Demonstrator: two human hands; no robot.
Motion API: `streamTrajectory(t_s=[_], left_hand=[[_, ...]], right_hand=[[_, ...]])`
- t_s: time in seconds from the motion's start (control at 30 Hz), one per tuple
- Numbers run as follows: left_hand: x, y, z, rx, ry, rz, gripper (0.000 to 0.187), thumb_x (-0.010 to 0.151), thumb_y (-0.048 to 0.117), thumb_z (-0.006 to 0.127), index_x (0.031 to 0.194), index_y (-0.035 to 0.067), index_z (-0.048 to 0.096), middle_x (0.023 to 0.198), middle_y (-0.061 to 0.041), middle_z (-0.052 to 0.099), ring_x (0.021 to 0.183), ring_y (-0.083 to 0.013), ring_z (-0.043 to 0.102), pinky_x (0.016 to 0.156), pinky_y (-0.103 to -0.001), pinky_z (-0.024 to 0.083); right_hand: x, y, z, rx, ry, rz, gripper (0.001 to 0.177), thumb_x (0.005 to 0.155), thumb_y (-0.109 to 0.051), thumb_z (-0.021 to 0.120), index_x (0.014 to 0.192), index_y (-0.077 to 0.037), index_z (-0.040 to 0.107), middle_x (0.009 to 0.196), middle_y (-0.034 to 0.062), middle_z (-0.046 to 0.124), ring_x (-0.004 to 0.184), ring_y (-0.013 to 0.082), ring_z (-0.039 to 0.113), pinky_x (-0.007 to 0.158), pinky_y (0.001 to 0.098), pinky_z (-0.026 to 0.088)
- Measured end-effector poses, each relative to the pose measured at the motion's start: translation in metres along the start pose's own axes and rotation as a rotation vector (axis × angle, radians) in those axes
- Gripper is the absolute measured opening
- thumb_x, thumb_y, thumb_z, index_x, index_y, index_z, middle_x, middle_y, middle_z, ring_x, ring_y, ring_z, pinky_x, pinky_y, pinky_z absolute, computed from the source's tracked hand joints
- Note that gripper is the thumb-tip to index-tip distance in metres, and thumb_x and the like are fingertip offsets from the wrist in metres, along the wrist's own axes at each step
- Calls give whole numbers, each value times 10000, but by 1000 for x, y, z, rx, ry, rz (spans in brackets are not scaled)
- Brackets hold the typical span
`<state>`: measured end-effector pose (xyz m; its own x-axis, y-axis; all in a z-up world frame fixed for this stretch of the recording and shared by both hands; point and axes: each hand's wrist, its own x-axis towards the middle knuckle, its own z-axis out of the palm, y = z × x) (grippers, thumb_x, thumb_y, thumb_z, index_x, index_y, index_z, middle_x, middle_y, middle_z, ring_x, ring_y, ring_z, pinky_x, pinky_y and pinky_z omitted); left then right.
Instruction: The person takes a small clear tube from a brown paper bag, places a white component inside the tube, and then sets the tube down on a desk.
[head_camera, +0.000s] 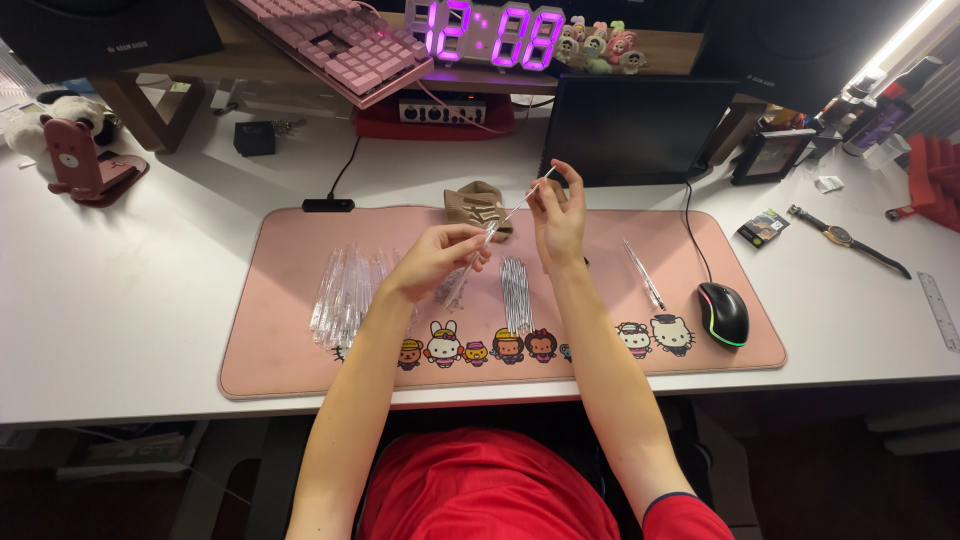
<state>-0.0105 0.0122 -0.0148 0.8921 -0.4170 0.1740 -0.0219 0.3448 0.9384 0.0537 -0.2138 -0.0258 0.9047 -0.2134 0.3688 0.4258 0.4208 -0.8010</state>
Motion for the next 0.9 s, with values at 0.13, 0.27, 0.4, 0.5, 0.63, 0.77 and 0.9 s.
streamTrajectory(t_s=[0.13,0.27,0.4,0.5,0.63,0.77,0.9], left_hand=[[-2,1,1,16,-20,-11,261,1017,179,748,1213,9,779,885,-154,776,726,-172,782,711,-218,596],[-2,1,2,41,-40,-7,264,1013,196,750,1205,17,782,876,-159,781,727,-165,779,683,-191,567],[-2,2,2,31,-39,-9,271,1007,199,759,1202,12,778,879,-170,783,724,-170,777,681,-198,565],[-1,0,0,29,-41,-5,262,1011,191,754,1201,13,780,888,-181,782,734,-179,779,673,-193,553],[-2,3,1,32,-40,-1,260,1015,182,742,1205,8,780,887,-180,786,728,-172,778,671,-184,550],[-4,7,2,42,-28,3,245,1021,184,736,1195,17,780,884,-169,784,730,-165,777,670,-183,546],[-4,5,0,44,-34,0,260,1014,202,752,1194,16,783,882,-178,782,728,-178,777,663,-182,538]], right_hand=[[-1,-1,1,0,11,5,349,1118,-100,622,1446,-204,563,1043,34,706,954,100,739,963,253,629],[-2,-1,2,-9,7,14,356,1112,-101,631,1446,-203,559,1034,36,712,942,106,744,952,253,634],[-1,0,2,-9,3,17,353,1111,-105,635,1442,-204,560,1028,31,718,936,102,748,948,248,639],[-3,-1,4,-7,2,18,352,1108,-108,640,1438,-205,565,1029,29,721,935,97,749,939,239,639],[-3,-2,3,-9,3,19,349,1110,-107,636,1435,-208,560,1022,24,717,930,92,747,938,229,638],[-2,2,3,-28,-7,19,342,1108,-108,643,1427,-206,566,1026,41,718,932,110,748,931,244,644],[-3,0,4,-49,-29,26,326,1114,-116,632,1420,-211,568,1026,43,707,939,112,735,932,247,636]])
